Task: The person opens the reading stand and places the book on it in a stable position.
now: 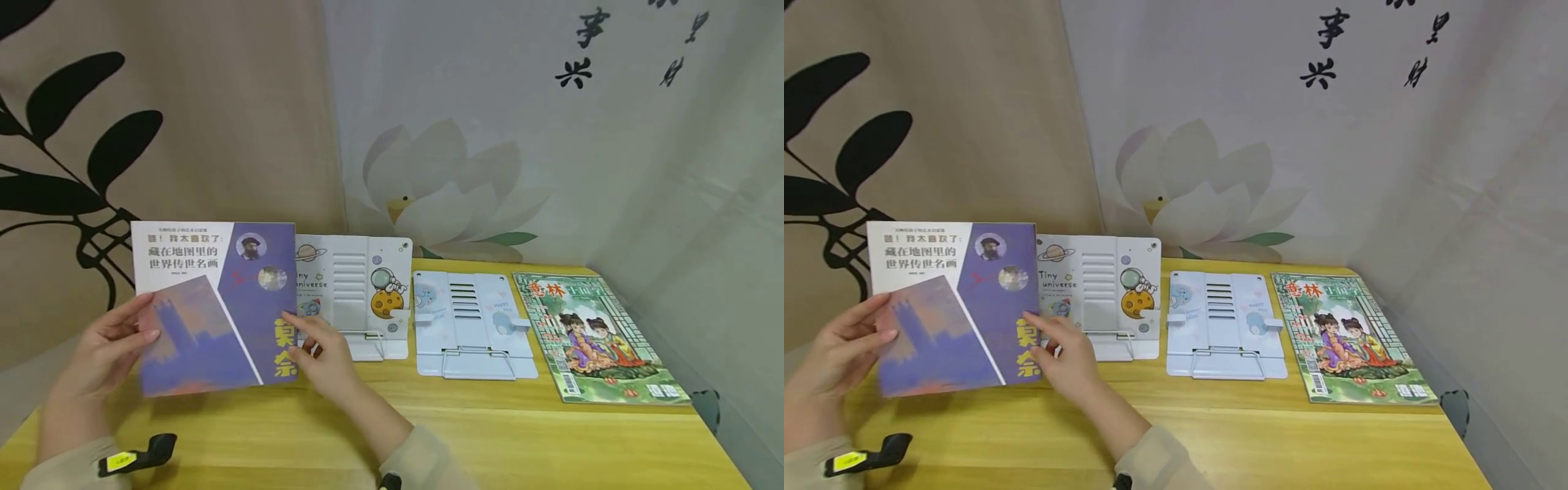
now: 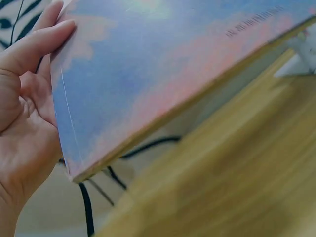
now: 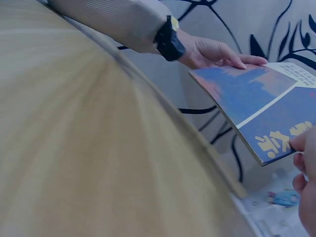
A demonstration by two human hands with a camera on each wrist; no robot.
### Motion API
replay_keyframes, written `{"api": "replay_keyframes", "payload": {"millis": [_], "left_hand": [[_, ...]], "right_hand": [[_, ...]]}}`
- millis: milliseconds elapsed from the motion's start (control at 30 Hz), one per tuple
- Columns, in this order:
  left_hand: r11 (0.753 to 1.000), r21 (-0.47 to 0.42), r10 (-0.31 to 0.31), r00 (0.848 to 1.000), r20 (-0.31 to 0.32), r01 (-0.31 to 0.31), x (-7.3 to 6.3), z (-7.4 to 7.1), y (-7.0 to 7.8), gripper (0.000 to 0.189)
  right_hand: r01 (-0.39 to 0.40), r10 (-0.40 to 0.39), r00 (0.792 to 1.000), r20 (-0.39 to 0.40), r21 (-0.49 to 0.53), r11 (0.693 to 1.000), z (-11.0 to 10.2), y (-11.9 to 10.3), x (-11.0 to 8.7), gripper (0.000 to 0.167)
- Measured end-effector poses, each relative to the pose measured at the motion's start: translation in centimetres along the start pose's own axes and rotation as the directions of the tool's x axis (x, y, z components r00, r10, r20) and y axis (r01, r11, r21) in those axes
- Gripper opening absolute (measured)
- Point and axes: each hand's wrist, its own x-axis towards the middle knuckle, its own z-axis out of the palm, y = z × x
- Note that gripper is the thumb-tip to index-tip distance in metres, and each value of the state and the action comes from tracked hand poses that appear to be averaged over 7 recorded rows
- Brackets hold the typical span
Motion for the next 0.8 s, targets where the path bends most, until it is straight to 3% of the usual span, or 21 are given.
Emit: {"api": "replay_keyframes", "payload": {"millis": [167,267,333,533,600,800], "left_hand": [[0.992,0.123,0.023,0.999,-0.034,-0.018,2.2,2.6,0.3,0.060],[0.990,0.134,0.043,0.997,-0.063,-0.034,3.4,4.2,0.4,0.059],[0.989,0.144,0.052,0.993,-0.106,-0.037,4.3,5.5,0.3,0.058],[0.976,0.213,0.102,0.954,-0.280,-0.042,7.2,9.5,-0.6,0.054],[0.969,0.246,0.116,0.943,-0.311,-0.038,8.2,10.6,-1.1,0.052],[0.948,0.314,0.158,0.922,-0.354,-0.042,11.0,13.1,-2.9,0.052]], "right_hand": [[0.005,-0.005,0.999,-0.042,0.005,1.000,-2.6,-2.7,0.9,0.049],[0.018,-0.019,0.998,-0.063,-0.010,1.000,-4.3,-4.5,1.3,0.047],[0.045,-0.047,0.995,-0.086,-0.027,0.999,-5.1,-3.8,1.7,0.047],[0.162,-0.181,0.964,-0.195,-0.110,0.981,-8.0,-4.4,2.8,0.046],[0.167,-0.193,0.955,-0.225,-0.127,0.978,-9.0,-5.7,2.9,0.045],[0.197,-0.246,0.936,-0.252,-0.203,0.959,-11.9,-6.0,3.2,0.044]]}}
